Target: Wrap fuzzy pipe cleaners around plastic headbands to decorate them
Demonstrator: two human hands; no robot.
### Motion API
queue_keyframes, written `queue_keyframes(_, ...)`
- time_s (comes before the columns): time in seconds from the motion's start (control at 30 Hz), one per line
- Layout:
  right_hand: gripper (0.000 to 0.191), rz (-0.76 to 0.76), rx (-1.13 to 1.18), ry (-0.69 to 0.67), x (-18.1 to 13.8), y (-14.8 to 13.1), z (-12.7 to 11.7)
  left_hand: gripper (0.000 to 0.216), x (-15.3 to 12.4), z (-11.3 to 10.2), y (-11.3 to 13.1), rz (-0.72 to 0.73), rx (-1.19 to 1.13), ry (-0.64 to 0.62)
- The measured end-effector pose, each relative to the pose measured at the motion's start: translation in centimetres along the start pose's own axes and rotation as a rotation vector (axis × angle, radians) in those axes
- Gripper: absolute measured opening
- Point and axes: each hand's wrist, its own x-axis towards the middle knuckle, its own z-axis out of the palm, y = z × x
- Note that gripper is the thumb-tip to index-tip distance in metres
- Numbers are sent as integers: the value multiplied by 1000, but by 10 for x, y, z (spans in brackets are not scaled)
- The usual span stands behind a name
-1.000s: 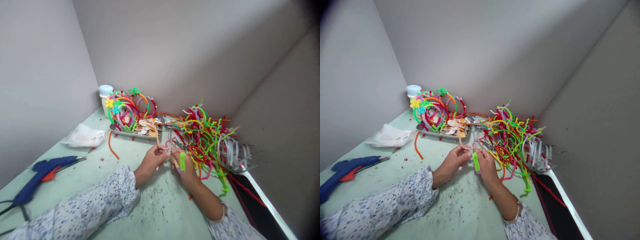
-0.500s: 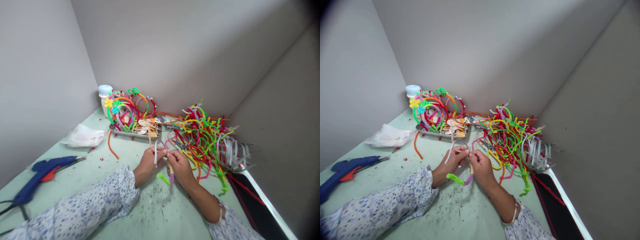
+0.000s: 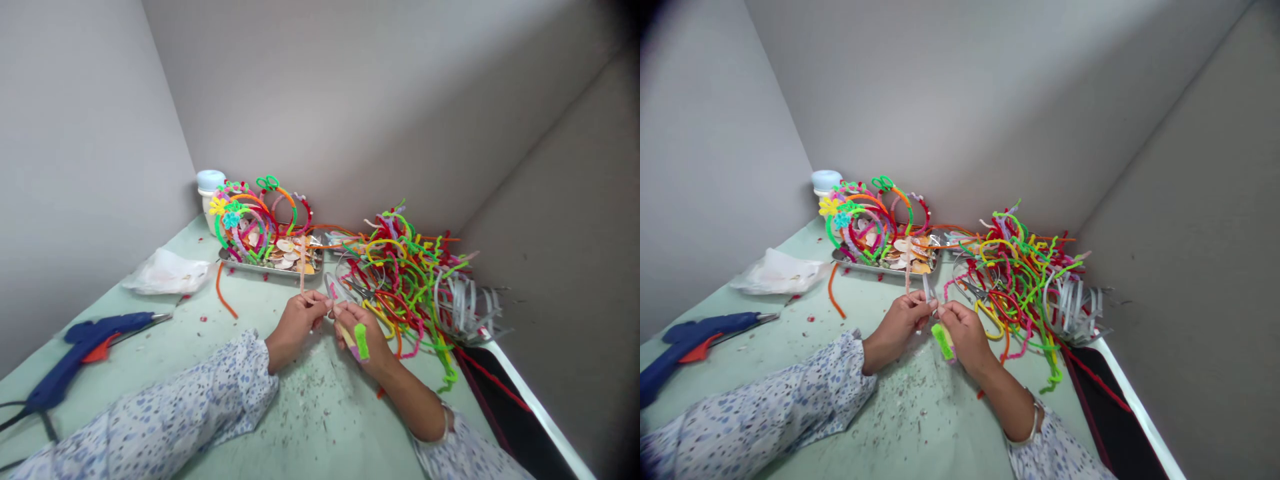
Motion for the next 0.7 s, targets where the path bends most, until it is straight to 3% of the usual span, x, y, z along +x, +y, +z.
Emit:
queue_keyframes(0.3,31,40,119,-66,2,-1,-1,23,-1,2,1,-29,-81,-1)
queue_keyframes(0.7,21,120,260,-247,-6,-24,-5,19,-3,1,8,-76,-211,-129)
